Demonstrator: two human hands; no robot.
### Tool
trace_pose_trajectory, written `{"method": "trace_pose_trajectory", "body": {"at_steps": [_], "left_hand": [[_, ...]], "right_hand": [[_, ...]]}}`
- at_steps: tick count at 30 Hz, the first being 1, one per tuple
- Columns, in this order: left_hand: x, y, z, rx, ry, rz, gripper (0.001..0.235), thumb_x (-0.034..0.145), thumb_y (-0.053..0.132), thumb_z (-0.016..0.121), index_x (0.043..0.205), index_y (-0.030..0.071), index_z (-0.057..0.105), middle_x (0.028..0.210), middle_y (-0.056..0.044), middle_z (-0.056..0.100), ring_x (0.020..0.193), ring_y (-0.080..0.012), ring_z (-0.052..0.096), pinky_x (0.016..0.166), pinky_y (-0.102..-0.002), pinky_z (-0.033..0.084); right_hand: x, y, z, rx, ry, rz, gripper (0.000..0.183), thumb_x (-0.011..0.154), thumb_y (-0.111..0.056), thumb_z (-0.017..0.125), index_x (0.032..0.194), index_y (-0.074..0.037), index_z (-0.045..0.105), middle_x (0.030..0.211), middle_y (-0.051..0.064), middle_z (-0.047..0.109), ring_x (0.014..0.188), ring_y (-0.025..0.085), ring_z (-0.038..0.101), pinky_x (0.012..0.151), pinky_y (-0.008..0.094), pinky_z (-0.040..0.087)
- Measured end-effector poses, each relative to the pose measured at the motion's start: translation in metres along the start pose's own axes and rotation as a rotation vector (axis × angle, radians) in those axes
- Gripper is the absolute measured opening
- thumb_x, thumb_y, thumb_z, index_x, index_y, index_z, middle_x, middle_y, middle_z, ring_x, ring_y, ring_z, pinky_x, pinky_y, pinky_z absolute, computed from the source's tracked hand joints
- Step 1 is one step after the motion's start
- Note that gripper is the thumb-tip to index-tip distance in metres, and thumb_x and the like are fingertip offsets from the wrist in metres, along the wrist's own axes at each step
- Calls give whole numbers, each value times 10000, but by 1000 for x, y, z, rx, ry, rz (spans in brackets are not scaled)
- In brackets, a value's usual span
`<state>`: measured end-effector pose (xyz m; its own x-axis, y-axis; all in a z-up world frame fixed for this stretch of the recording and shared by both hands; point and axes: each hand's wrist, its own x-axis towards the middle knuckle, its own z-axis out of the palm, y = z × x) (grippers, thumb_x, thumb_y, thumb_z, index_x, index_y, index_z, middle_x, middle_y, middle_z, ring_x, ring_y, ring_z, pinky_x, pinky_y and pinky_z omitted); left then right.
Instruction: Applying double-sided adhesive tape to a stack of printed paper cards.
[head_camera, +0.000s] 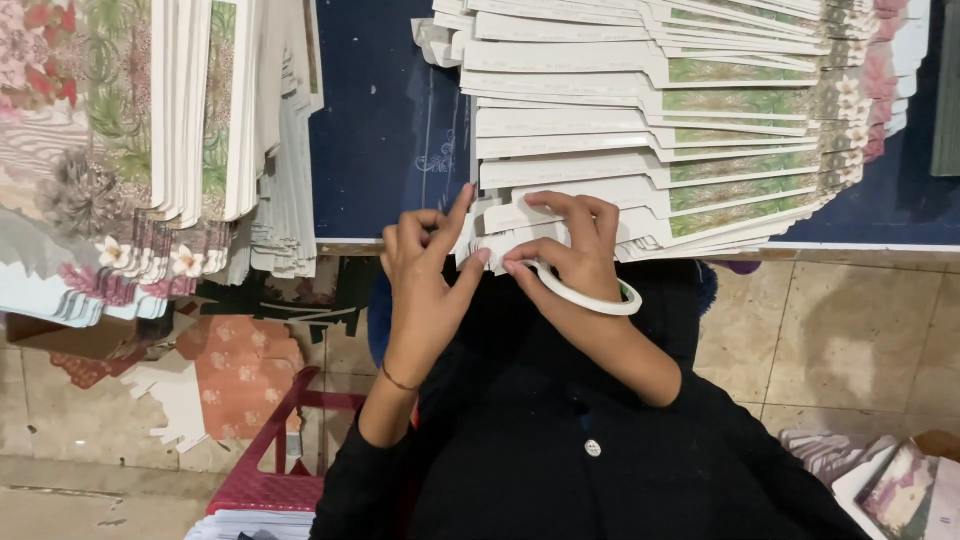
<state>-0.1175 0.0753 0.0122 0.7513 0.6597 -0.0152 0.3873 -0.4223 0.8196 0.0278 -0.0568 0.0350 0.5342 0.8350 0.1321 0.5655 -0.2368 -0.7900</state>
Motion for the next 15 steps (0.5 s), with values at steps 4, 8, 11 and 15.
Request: {"method": "trace_pose_trajectory", "body": {"at_steps": [4, 8, 11, 15], "left_hand": [[-2, -3, 4, 40, 0, -3, 810, 927, 193, 909, 1654, 245, 558, 1183, -76, 475, 1075, -300, 387, 951, -455, 295], [-2, -1, 6, 92, 22, -16, 807, 913, 249, 924, 1640, 265, 574, 1174, -68, 467, 1082, -302, 398, 962, -469, 317], [-2, 7, 7, 156, 51, 0, 795, 918, 234, 924, 1634, 255, 581, 1163, -63, 452, 1069, -297, 387, 947, -467, 317], [2, 30, 12, 359, 92, 126, 896, 794, 169, 975, 1606, 241, 603, 1196, -90, 468, 1072, -354, 426, 893, -509, 352]], "right_hand": [[-7, 19, 3, -45, -5, -50, 65, 996, -183, 822, 1018, -124, 834, 1471, 86, 578, 1335, 354, 499, 1120, 434, 495], [-15, 40, -33, -78, 156, -49, 193, 968, -189, 872, 1109, -72, 810, 1480, 182, 529, 1172, 333, 651, 1014, 406, 586], [-17, 56, -77, -41, 226, 45, 126, 953, -70, 911, 986, -28, 797, 1432, 200, 530, 1114, 358, 675, 1016, 442, 593], [-21, 70, -94, -115, 302, 98, 201, 901, -6, 979, 954, 60, 796, 1399, 203, 542, 1108, 372, 683, 1039, 452, 611]]}}
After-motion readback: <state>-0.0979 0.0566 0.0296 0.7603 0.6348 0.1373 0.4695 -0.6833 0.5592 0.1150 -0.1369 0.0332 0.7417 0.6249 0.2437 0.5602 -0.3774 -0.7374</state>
